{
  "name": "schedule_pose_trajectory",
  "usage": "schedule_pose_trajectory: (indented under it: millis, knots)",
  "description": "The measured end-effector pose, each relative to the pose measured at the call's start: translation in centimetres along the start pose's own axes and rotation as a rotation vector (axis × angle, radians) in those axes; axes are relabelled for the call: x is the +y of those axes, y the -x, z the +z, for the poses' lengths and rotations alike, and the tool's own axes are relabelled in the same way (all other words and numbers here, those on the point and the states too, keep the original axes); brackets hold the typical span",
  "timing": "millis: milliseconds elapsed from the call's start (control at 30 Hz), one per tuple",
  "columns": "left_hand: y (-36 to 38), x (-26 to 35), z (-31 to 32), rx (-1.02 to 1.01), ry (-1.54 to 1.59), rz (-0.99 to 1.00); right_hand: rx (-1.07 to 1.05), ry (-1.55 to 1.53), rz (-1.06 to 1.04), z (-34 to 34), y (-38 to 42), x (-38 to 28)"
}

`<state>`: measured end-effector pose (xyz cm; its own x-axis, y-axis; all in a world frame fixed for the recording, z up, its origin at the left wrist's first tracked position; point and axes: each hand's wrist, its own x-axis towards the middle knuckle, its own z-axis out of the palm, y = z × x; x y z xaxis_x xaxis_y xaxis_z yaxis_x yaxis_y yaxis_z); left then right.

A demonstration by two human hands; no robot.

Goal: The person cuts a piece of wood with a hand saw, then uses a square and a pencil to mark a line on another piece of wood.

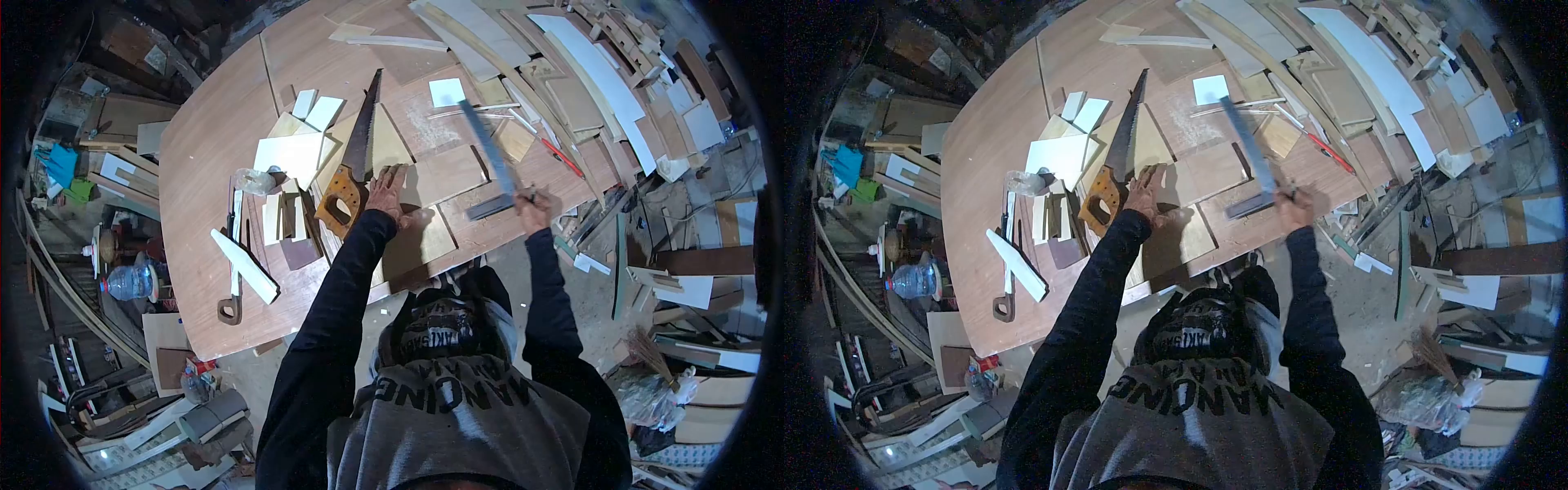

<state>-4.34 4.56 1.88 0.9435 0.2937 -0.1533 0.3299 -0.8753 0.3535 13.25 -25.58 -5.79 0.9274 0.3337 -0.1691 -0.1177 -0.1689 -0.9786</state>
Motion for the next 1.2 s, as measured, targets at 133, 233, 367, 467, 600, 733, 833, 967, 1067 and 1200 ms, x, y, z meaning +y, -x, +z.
schedule_pose_trajectory:
  millis: [133,233,367,467,600,733,833,967,1067,1200]
  knots:
    - [0.3,-0.4,0.2,0.036,0.007,0.016,0.054,0.084,-0.097,-5.0,-5.7,2.9]
    - [0.7,0.4,-0.3,0.029,0.033,-0.045,0.038,0.228,-0.078,-8.0,-9.6,4.1]
    - [2.1,1.2,-2.0,0.124,-0.131,-0.131,0.037,0.486,0.057,-7.8,-11.0,1.3]
    - [2.2,-0.1,-3.1,0.335,-0.216,-0.336,0.359,0.923,-0.477,-6.1,-11.0,1.0]
    - [2.4,-0.1,-6.3,0.364,-0.247,-0.792,0.205,0.938,-0.123,-4.0,-10.6,-3.5]
    - [2.2,-2.5,-7.2,0.254,-0.194,-0.866,0.070,1.081,-0.183,-2.2,-10.2,-7.1]
    - [1.2,-4.9,-7.2,0.158,0.002,-0.966,-0.032,1.105,-0.293,0.5,-9.3,-9.5]
    - [1.3,-8.7,-5.0,0.307,-0.058,-0.775,-0.151,1.115,-0.248,3.2,-8.1,-11.5]
    - [1.1,-10.5,-4.7,0.301,-0.029,-0.750,0.006,1.104,-0.399,4.7,-7.9,-10.3]
    - [1.7,-9.5,-5.1,0.301,0.121,-0.696,-0.047,0.961,-0.451,5.8,-5.3,-10.0]
